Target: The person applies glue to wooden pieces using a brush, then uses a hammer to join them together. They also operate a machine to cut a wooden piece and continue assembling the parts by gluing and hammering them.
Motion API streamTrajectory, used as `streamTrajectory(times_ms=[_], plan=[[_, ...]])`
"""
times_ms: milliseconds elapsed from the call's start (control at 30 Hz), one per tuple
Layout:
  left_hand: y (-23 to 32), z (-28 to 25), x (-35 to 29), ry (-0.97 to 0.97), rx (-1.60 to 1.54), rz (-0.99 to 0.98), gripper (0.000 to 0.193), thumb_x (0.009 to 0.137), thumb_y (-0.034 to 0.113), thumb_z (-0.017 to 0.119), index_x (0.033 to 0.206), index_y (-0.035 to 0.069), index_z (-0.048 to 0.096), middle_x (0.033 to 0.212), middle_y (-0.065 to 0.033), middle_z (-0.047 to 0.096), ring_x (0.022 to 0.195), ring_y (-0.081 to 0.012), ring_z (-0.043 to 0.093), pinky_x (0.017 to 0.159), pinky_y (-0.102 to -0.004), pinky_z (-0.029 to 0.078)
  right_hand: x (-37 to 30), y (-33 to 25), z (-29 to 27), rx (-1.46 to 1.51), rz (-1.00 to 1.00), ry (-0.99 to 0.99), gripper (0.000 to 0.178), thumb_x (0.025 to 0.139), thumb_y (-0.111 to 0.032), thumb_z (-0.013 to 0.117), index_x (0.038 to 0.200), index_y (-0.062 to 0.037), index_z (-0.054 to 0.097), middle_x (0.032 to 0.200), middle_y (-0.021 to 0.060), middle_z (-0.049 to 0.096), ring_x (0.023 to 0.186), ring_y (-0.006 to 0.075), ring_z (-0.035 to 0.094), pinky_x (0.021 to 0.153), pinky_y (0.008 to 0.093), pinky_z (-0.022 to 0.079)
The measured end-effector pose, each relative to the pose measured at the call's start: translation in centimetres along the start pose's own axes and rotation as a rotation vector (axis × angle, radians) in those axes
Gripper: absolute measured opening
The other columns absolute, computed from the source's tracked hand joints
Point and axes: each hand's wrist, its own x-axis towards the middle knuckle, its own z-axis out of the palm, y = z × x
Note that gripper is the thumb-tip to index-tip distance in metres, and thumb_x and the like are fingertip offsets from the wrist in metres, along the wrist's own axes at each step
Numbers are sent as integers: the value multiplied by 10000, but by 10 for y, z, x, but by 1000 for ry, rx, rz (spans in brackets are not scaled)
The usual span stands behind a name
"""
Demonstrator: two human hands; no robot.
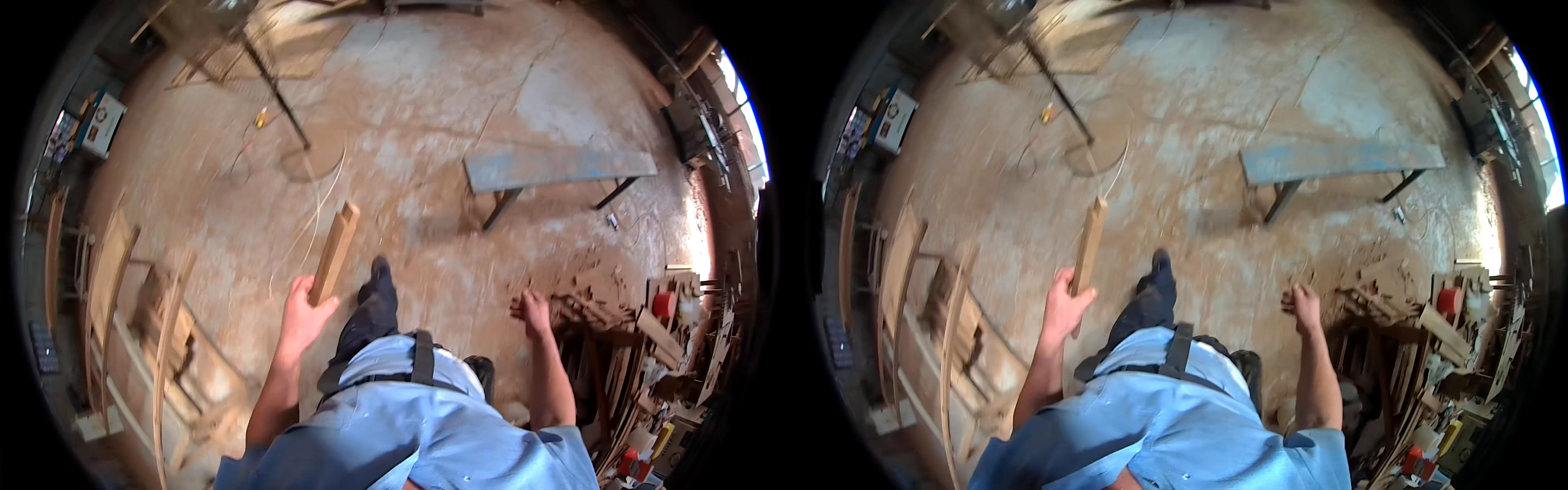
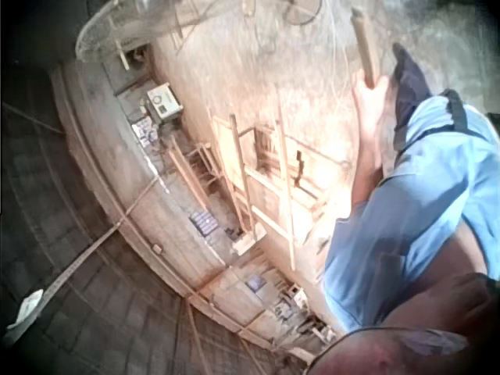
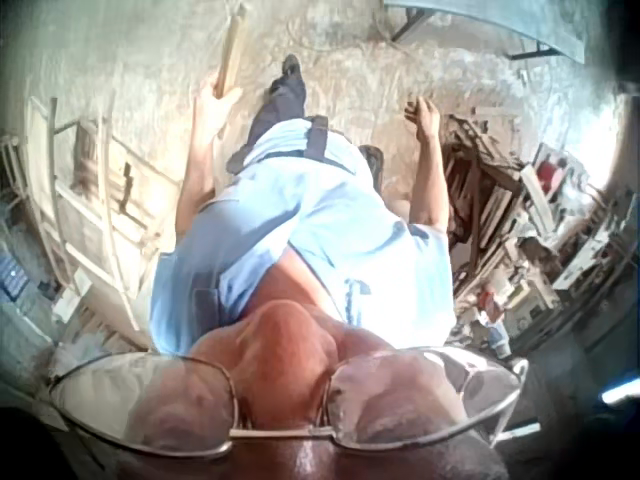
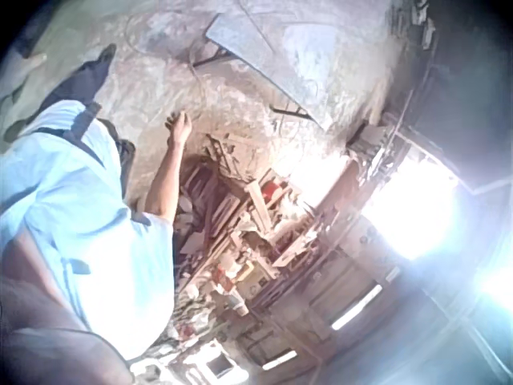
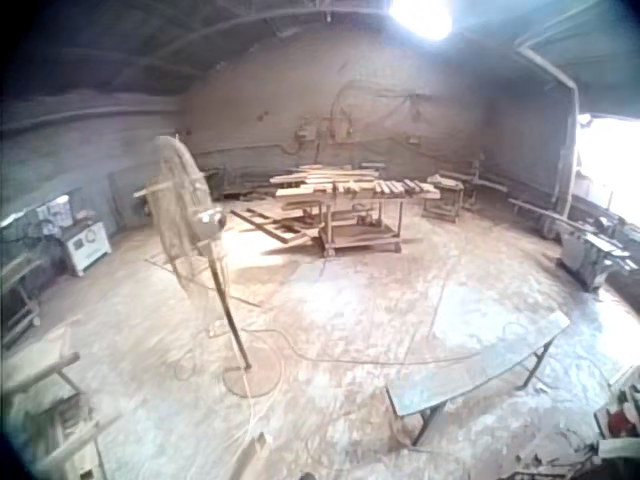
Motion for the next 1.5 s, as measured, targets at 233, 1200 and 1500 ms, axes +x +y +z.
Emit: streamTrajectory(times_ms=[233,1200,1500], plan=[[98,16,240,-93,60,43,506,737,92,670,1211,-46,558,1093,-176,571,1039,-300,573,894,-361,463,123,-15,55,-31,483,53,357,924,-289,557,1154,-16,572,948,147,659,725,270,650,609,403,557],[381,559,1166,-731,798,-265,260,860,200,551,899,-38,648,702,-172,645,616,-314,655,562,-428,533,659,-437,-180,664,659,885,298,935,-320,560,815,-48,580,672,98,583,523,220,561,442,385,449],[875,982,1312,-728,432,436,242,844,178,579,964,-33,574,745,-151,644,637,-237,632,596,-381,507,769,-429,-261,1258,760,935,318,948,-280,524,1041,24,531,818,168,610,590,286,636,452,415,530]])
